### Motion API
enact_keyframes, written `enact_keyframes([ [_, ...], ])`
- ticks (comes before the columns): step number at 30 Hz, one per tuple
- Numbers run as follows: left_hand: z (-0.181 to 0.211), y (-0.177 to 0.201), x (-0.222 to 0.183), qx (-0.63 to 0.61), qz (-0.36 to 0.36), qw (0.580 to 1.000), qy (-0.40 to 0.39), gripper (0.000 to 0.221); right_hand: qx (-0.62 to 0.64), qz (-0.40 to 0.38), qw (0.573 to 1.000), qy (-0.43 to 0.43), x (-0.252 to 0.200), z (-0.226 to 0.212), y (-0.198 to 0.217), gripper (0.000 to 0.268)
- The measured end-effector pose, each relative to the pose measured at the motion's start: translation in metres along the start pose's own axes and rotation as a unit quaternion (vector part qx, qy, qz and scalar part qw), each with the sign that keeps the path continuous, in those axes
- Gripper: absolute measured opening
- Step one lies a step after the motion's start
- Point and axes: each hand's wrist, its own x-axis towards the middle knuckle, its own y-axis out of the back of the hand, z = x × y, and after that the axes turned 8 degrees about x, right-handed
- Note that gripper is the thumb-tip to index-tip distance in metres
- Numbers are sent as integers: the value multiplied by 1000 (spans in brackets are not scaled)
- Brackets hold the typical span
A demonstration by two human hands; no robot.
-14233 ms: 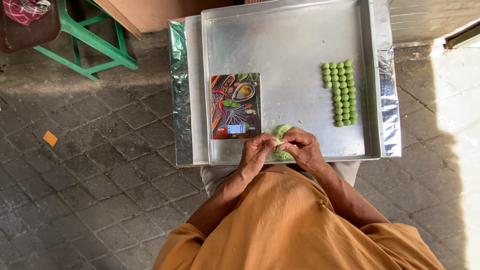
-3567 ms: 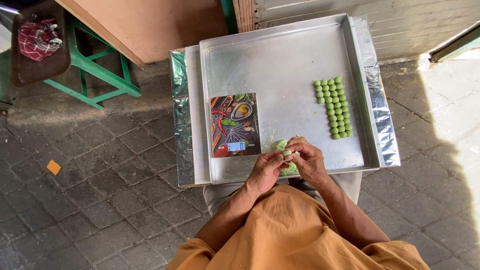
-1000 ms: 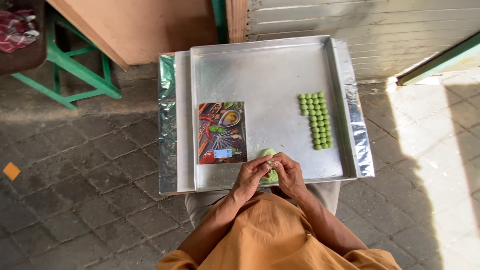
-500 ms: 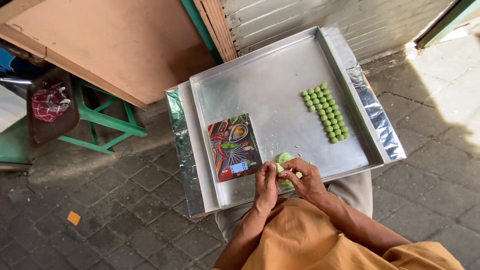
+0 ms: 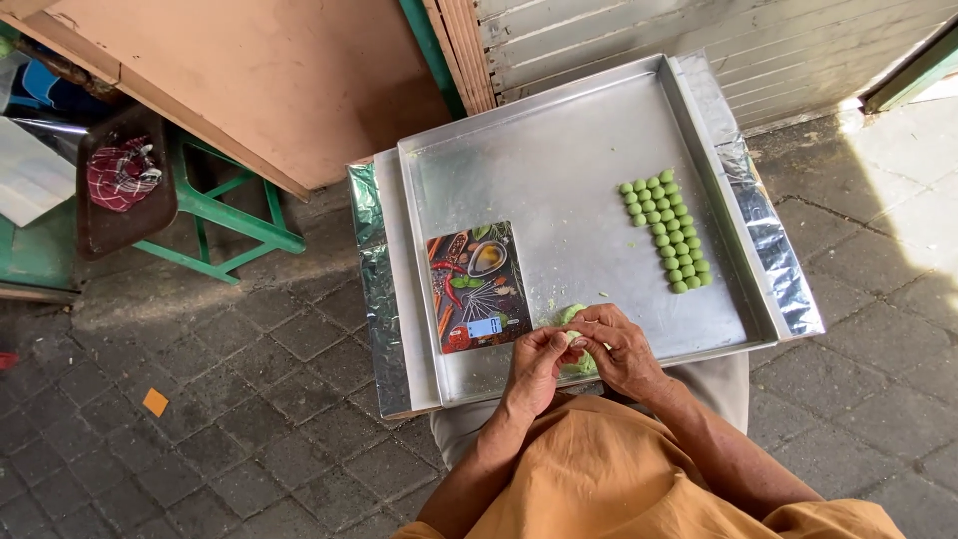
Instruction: A person is manually forming small balls from green dough and arranging them in neat rows on a metal tray.
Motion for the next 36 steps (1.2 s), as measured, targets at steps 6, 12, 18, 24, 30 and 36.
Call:
enact_keyframes([
  [6,6,-1,6,14,40,999,-20,26,17,64,996,-55,-9,13,-12,26],
  [12,12,-4,9,55,55,994,-75,27,86,43,990,-99,-8,4,-15,23],
  [18,23,-11,3,58,13,993,-103,29,190,9,961,-199,-8,2,-11,19],
  [24,19,0,4,179,11,975,-130,33,183,39,956,-224,-21,30,-15,14],
  [30,0,12,5,252,-3,963,-101,45,62,28,994,-86,-2,-1,-18,45],
  [36,18,1,-6,145,-71,987,-15,45,29,23,998,-51,1,1,-10,34],
])
